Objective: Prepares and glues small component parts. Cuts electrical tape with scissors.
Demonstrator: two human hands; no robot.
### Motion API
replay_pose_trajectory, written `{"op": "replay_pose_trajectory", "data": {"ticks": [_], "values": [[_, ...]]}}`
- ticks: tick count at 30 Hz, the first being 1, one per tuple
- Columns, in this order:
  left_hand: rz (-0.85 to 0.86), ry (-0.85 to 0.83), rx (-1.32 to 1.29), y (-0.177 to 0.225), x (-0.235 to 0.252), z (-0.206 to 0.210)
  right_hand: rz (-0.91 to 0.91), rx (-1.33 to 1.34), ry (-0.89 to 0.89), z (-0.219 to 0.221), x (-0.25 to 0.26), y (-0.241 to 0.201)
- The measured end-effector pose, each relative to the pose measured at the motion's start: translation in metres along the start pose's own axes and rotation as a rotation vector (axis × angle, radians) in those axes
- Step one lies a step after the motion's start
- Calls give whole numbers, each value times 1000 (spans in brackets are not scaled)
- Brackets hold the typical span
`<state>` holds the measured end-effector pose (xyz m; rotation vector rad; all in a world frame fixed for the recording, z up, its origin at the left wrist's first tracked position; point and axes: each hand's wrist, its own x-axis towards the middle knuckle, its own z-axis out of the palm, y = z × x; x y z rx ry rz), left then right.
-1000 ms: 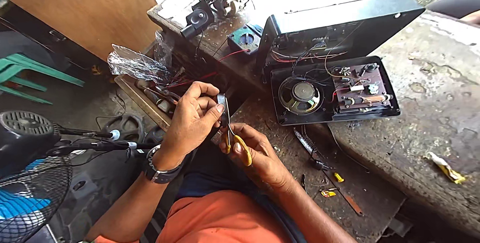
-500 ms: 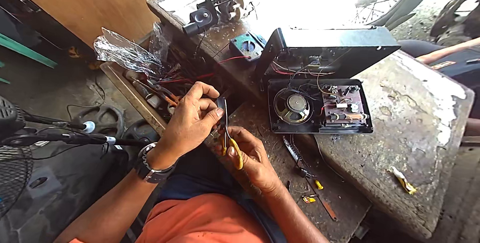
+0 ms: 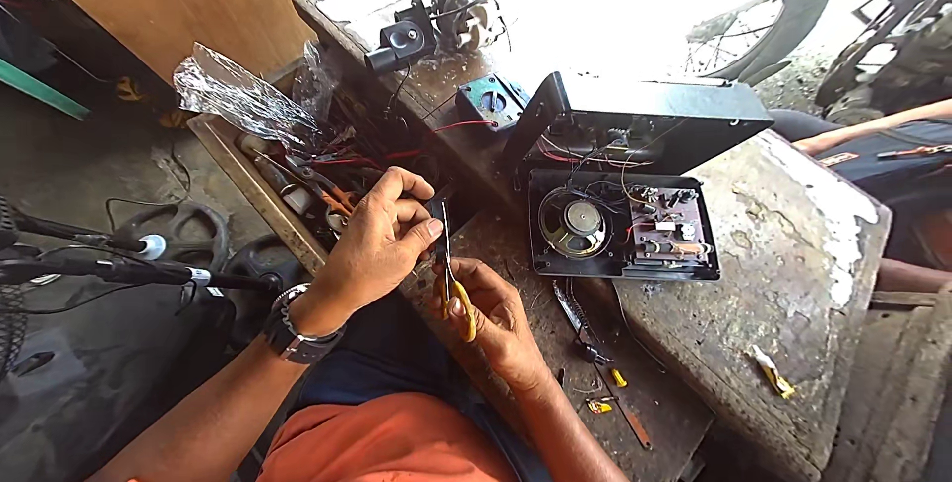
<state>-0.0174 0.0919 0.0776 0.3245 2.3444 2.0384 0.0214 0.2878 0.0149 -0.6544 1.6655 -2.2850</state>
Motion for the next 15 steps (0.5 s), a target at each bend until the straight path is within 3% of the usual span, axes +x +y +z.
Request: {"op": "replay_pose_trajectory", "data": {"ticks": [15], "values": [[-90, 17, -156, -4, 0, -1, 13, -22, 20, 2, -1, -1]]}}
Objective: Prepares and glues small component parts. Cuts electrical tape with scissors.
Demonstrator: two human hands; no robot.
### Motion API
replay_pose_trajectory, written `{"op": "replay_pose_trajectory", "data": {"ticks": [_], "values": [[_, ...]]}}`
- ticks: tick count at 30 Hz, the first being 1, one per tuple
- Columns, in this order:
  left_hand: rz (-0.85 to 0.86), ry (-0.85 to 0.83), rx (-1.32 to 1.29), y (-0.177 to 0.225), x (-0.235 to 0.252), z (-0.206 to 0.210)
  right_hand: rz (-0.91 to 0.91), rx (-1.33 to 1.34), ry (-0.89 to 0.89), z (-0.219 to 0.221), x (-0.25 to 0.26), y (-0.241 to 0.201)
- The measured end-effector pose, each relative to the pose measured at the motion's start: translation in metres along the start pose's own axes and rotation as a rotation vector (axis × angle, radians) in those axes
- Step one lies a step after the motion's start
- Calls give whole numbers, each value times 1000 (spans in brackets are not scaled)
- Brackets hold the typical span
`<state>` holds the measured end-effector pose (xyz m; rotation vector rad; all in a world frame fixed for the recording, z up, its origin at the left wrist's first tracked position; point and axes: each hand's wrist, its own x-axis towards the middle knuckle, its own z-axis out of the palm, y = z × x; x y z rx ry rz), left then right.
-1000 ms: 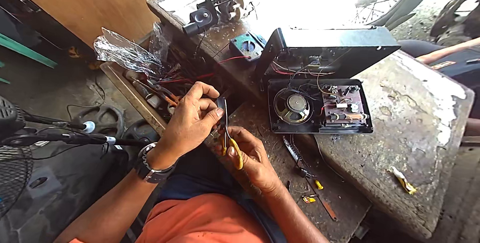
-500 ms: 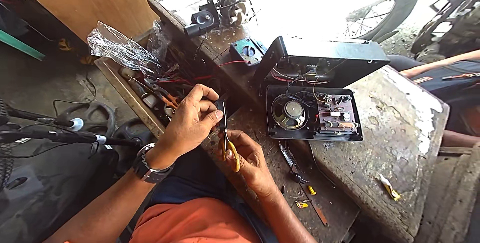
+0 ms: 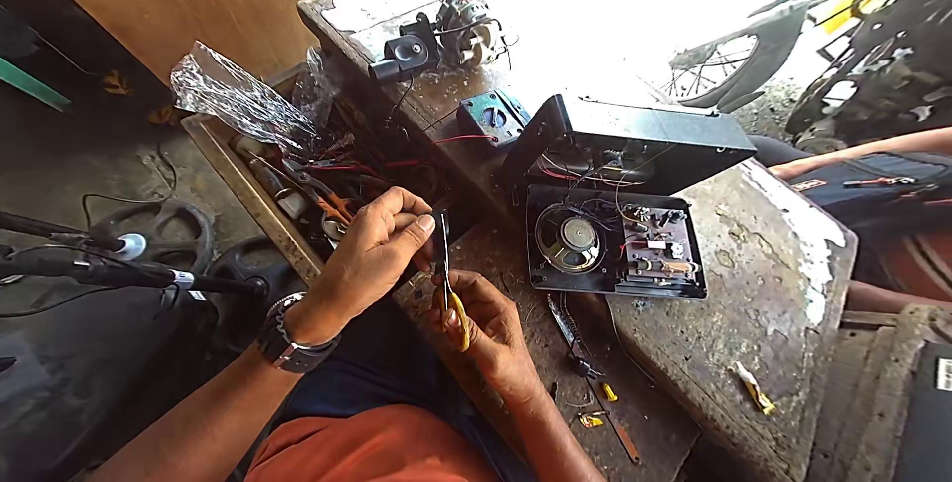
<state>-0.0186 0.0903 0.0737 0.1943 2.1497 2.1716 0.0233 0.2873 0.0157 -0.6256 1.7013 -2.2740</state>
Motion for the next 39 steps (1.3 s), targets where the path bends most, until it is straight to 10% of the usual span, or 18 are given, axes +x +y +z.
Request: {"op": "replay_pose_trajectory", "data": {"ticks": [39], "values": [[147, -29, -18, -20, 14, -10, -41, -100, -4, -1, 0, 2]]}}
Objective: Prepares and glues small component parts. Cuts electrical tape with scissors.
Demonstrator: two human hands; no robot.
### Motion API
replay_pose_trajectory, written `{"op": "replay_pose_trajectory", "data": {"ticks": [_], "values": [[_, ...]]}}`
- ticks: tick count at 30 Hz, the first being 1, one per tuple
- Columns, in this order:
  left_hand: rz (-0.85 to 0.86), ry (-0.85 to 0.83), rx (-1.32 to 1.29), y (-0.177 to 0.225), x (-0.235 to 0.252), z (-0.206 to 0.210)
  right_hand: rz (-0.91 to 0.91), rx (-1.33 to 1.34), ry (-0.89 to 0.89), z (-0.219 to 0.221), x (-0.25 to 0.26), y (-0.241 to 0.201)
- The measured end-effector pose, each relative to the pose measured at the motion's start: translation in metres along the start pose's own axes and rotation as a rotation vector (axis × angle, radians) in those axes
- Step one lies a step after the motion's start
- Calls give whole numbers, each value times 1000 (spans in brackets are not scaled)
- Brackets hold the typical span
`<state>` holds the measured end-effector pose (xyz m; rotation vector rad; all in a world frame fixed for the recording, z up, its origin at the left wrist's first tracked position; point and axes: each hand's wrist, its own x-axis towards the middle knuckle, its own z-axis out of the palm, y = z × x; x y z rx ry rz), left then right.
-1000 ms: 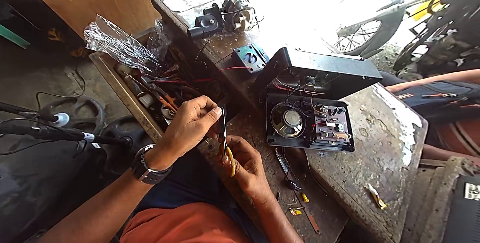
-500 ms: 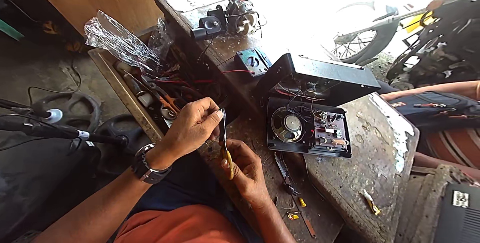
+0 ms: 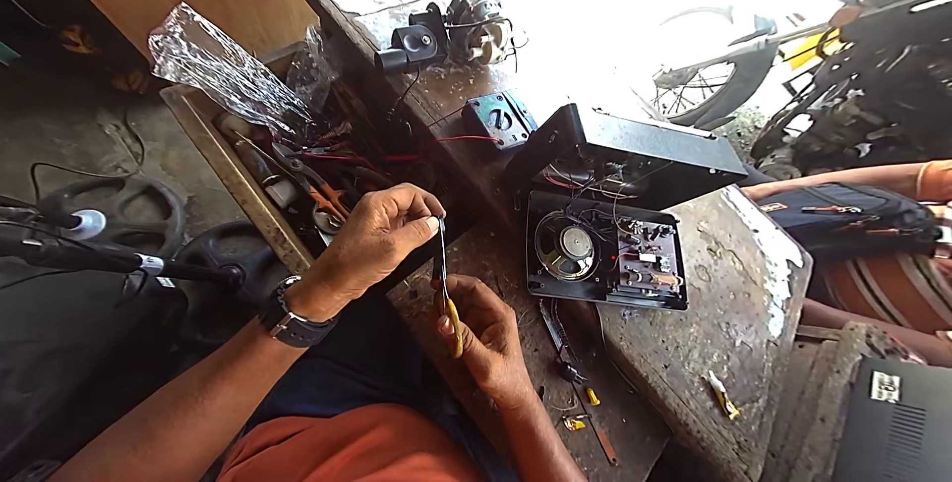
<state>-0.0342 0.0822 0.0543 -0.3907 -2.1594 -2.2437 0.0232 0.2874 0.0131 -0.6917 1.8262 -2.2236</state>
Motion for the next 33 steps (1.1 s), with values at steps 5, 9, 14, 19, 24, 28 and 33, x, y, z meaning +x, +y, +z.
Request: {"op": "replay_pose_trajectory", "data": {"ticks": [5, 9, 14, 19, 24, 28, 33], "values": [[-67, -25, -204, -3, -2, 1, 18, 9, -10, -1, -1, 0], [-115, -24, -263, -4, -4, 3, 37, 80, -26, -4, -1, 2], [-143, -32, -302, -7, -7, 5, 68, 128, -40, -5, -1, 1], [-132, -33, -276, -6, -11, 5, 64, 96, -36, -3, -1, 0], [-123, -34, -250, -4, -13, 3, 64, 71, -35, -2, -1, -1], [-129, -38, -252, -5, -13, 1, 62, 63, -39, -3, -1, -1], [-136, -37, -221, -5, -13, -1, 59, 43, -33, -3, -1, -1]]}}
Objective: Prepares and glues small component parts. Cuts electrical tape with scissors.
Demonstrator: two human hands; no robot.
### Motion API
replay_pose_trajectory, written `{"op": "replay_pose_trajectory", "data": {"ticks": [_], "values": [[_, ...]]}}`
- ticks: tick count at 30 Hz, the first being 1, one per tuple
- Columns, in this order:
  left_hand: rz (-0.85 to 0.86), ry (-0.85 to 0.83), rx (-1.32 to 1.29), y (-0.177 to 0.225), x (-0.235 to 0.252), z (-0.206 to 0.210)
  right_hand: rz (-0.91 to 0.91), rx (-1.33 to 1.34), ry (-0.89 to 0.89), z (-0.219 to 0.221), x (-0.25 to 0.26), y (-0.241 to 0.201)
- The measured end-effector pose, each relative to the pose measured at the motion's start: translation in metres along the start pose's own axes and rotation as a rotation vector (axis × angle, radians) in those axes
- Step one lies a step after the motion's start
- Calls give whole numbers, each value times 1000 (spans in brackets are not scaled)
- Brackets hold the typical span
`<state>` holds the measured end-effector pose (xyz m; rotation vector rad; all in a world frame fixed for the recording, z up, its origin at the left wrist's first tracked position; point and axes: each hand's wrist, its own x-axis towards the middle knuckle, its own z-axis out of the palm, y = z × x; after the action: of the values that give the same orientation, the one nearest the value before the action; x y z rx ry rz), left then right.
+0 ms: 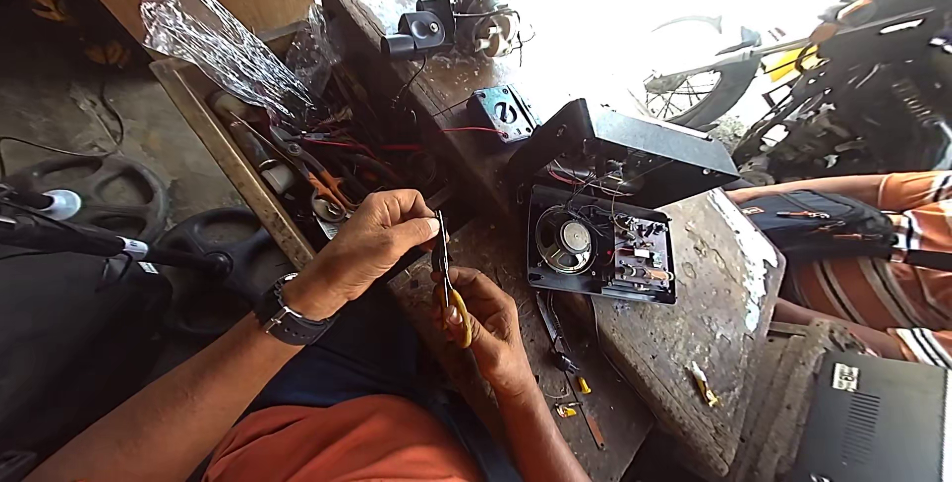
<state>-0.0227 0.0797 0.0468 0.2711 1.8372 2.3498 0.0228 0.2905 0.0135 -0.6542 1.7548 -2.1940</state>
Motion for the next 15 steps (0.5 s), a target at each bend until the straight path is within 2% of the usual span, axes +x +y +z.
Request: {"op": "replay_pose_trajectory", "data": {"ticks": [9, 15], "values": [[5, -19, -78, -3, 0, -1, 13, 0, 16, 2, -1, 0], [-7, -75, -214, -7, -1, -6, 67, 107, 9, -2, -2, 0]]}}
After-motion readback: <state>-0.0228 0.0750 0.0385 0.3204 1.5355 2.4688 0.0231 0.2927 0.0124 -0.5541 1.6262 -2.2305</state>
